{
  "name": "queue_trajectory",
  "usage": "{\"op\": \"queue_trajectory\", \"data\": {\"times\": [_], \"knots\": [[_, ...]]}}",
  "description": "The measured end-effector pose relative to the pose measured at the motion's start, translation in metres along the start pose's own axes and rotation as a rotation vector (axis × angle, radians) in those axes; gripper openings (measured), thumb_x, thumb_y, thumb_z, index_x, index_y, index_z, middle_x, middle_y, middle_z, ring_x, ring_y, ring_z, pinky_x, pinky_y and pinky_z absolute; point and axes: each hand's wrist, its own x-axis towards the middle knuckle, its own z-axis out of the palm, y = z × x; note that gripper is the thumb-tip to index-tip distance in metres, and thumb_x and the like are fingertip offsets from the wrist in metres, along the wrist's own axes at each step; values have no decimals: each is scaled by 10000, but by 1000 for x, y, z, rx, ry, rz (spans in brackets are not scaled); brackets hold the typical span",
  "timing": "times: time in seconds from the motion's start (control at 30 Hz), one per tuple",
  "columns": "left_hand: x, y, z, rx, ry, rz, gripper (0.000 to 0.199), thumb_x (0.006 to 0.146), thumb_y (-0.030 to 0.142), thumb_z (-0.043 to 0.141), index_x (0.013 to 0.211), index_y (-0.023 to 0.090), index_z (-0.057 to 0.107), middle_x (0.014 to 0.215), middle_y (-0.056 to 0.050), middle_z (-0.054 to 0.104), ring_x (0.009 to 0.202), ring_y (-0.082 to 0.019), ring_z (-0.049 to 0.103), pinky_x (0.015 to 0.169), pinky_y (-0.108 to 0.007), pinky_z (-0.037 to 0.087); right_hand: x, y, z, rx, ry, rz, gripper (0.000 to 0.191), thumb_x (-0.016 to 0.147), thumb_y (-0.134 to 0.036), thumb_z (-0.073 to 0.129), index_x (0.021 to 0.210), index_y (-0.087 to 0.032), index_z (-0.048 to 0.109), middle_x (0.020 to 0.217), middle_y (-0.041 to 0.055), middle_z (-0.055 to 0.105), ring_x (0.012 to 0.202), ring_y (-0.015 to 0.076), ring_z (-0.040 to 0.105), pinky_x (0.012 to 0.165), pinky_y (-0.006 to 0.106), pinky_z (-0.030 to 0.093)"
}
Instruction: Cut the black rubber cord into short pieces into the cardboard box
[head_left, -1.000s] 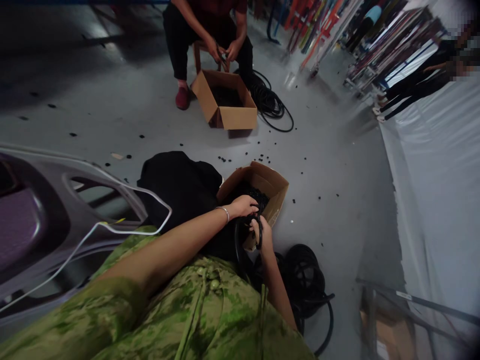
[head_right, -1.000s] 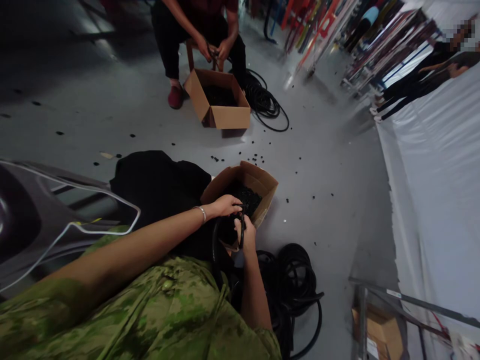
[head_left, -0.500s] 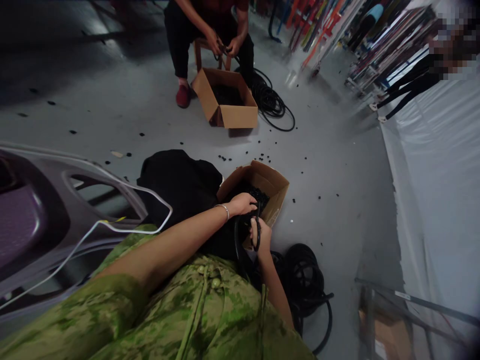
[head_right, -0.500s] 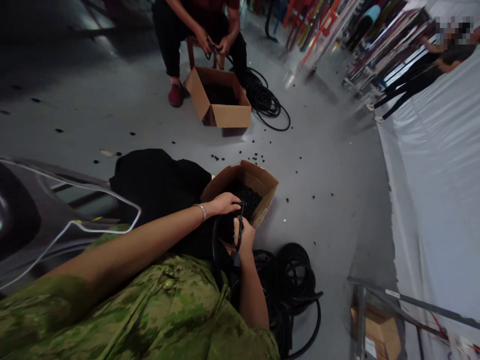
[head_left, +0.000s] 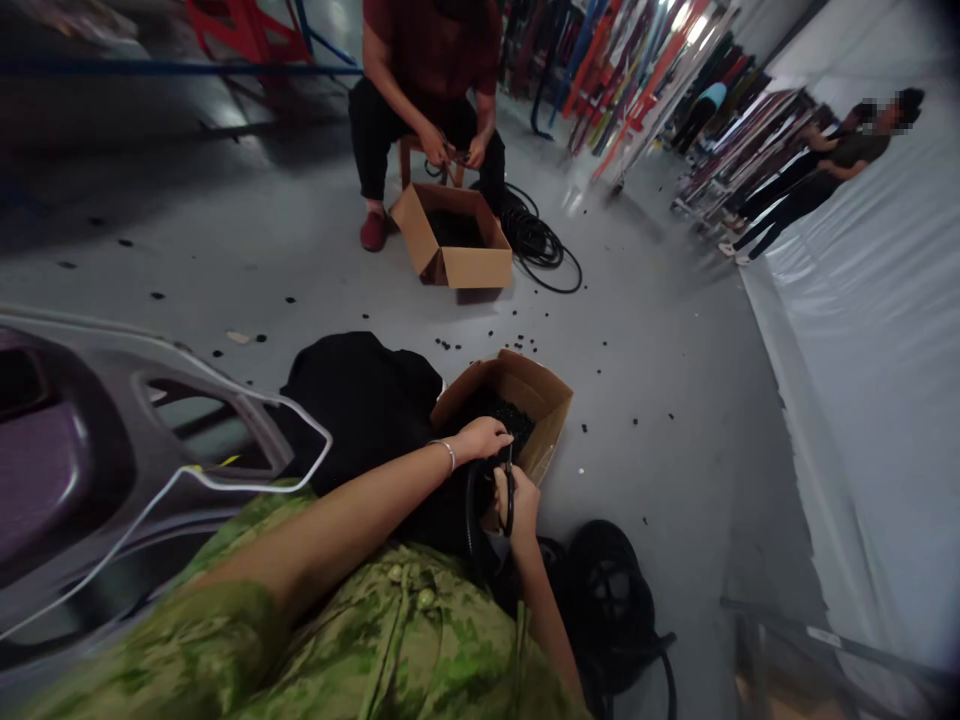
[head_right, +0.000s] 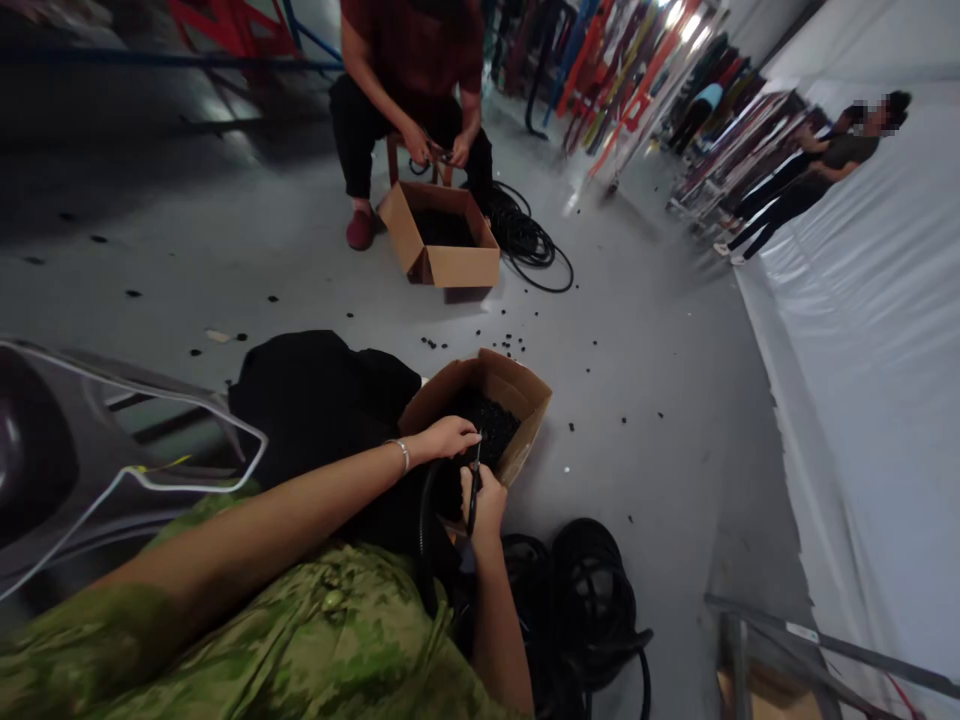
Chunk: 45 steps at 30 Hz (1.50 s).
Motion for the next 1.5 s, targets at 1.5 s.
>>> {"op": "queue_trajectory", "data": {"times": [1.5], "knots": [[-10,16,-7,-675,-102,-257,354,961,332,463,669,141,523,504,45,469,397,-61,368,447,-213,299,-2,-8,-15,588,-116,254,513,765,-437,682,1202,-174,621,681,-43,565,442,61,445,354,166,326]]}}
